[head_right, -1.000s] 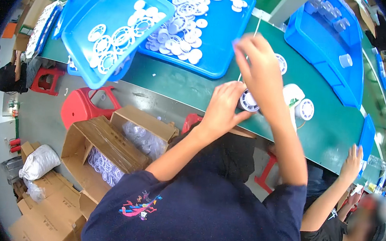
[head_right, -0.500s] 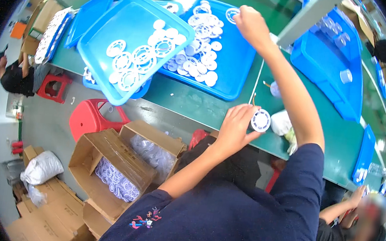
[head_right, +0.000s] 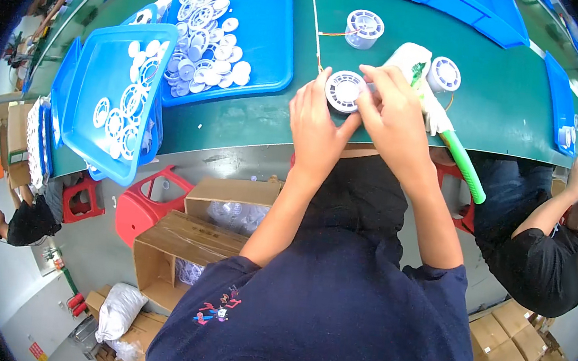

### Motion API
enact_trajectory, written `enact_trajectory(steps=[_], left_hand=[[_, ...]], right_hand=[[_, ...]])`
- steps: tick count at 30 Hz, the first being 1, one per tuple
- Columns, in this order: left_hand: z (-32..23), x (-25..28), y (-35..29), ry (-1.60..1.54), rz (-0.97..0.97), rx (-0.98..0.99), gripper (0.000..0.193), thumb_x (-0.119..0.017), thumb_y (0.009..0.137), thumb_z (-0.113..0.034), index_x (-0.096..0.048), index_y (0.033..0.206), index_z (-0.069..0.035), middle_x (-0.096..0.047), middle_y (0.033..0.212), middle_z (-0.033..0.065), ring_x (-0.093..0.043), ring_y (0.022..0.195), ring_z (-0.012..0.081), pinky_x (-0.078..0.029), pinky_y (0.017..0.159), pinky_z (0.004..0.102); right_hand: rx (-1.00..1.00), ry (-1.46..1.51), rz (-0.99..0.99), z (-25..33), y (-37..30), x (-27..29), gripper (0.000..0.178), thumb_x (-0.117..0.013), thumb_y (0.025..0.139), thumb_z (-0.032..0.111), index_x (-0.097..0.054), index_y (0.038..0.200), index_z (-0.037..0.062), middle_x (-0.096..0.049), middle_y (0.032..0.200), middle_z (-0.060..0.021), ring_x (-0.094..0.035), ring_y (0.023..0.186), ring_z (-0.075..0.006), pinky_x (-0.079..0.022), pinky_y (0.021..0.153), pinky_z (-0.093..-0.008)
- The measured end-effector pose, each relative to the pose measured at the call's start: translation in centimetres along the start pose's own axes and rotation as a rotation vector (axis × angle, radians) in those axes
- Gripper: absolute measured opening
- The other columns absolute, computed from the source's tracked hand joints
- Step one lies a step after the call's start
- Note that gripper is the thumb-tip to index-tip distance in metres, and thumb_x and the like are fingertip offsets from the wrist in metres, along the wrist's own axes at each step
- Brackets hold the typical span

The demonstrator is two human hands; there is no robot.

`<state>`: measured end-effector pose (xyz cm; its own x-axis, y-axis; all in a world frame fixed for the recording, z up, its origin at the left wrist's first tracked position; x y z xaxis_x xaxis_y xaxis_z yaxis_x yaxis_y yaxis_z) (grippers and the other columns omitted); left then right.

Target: Assembling circular plastic components using a mallet and sorting them into trays and boxes.

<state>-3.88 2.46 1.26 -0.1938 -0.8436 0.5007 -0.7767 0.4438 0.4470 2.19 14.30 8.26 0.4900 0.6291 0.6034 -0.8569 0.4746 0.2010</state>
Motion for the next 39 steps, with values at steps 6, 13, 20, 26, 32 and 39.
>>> enact_trajectory(steps=[6, 13, 20, 26, 32, 39], left_hand=[[0.0, 0.4, -0.3, 0.033, -0.018, 0.013, 0.073, -0.081, 0.074, -0.011, -0.053, 0.140, 0.002, -0.063, 0.124, 0.0201, -0.058, 0.122, 0.0393, -0.043, 0.106, 0.0512], [0.2, 0.7, -0.3, 0.034, -0.077, 0.009, 0.071, -0.086, 0.077, -0.023, -0.056, 0.138, -0.001, -0.067, 0.122, 0.0200, -0.062, 0.118, 0.0388, -0.045, 0.102, 0.0499], [0.4, 0.4, -0.4, 0.014, -0.073, 0.031, 0.073, -0.081, 0.075, -0.009, -0.051, 0.141, 0.002, -0.065, 0.122, 0.0191, -0.062, 0.117, 0.0375, -0.045, 0.104, 0.0498], [-0.1, 0.9, -0.8, -0.088, -0.032, 0.050, 0.082, -0.083, 0.079, -0.013, -0.043, 0.149, 0.002, -0.066, 0.123, 0.0211, -0.062, 0.118, 0.0396, -0.047, 0.102, 0.0510], [-0.8, 1.2, -0.9, -0.117, -0.020, 0.059, 0.082, -0.084, 0.082, -0.018, -0.042, 0.151, 0.000, -0.063, 0.129, 0.0231, -0.062, 0.119, 0.0427, -0.049, 0.102, 0.0503], [-1.1, 1.0, -1.6, -0.205, -0.055, 0.093, 0.071, -0.083, 0.087, -0.022, -0.049, 0.145, 0.000, -0.060, 0.130, 0.0244, -0.064, 0.117, 0.0445, -0.053, 0.096, 0.0507]], right_hand=[[0.178, -0.185, 0.122, 1.3, -1.1, -0.8, 0.054, -0.081, 0.087, 0.014, -0.061, 0.131, -0.0078, -0.060, 0.122, -0.0201, -0.066, 0.100, -0.0323, -0.055, 0.079, -0.0364], [0.046, -0.110, 0.188, 1.5, -0.2, -0.8, 0.051, -0.085, 0.084, 0.019, -0.062, 0.122, -0.0050, -0.062, 0.111, -0.0182, -0.066, 0.093, -0.0342, -0.055, 0.078, -0.0412], [0.061, -0.255, 0.083, 1.2, -0.2, -1.2, 0.052, -0.088, 0.080, 0.029, -0.061, 0.111, -0.0036, -0.062, 0.105, -0.0206, -0.066, 0.091, -0.0386, -0.054, 0.077, -0.0466], [0.057, -0.291, 0.079, 0.9, -0.4, -1.2, 0.055, -0.088, 0.080, 0.031, -0.059, 0.111, -0.0033, -0.061, 0.105, -0.0207, -0.066, 0.093, -0.0398, -0.054, 0.077, -0.0475], [0.086, -0.329, 0.049, 1.6, -0.7, -1.0, 0.050, -0.087, 0.083, 0.027, -0.060, 0.112, -0.0030, -0.063, 0.105, -0.0188, -0.068, 0.091, -0.0359, -0.054, 0.077, -0.0444], [0.143, -0.369, 0.000, 1.7, -2.3, 0.9, 0.052, -0.081, 0.087, 0.025, -0.059, 0.125, -0.0026, -0.058, 0.120, -0.0227, -0.065, 0.100, -0.0403, -0.054, 0.085, -0.0480]])
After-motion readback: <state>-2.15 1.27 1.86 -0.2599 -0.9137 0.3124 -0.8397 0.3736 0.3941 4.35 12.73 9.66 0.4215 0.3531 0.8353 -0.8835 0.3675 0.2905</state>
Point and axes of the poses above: each hand's wrist, its own y-axis towards the middle knuckle, its own x-axis out of the back of the hand, z = x × y, the point moved 5 cm from there along y, towards the middle knuckle
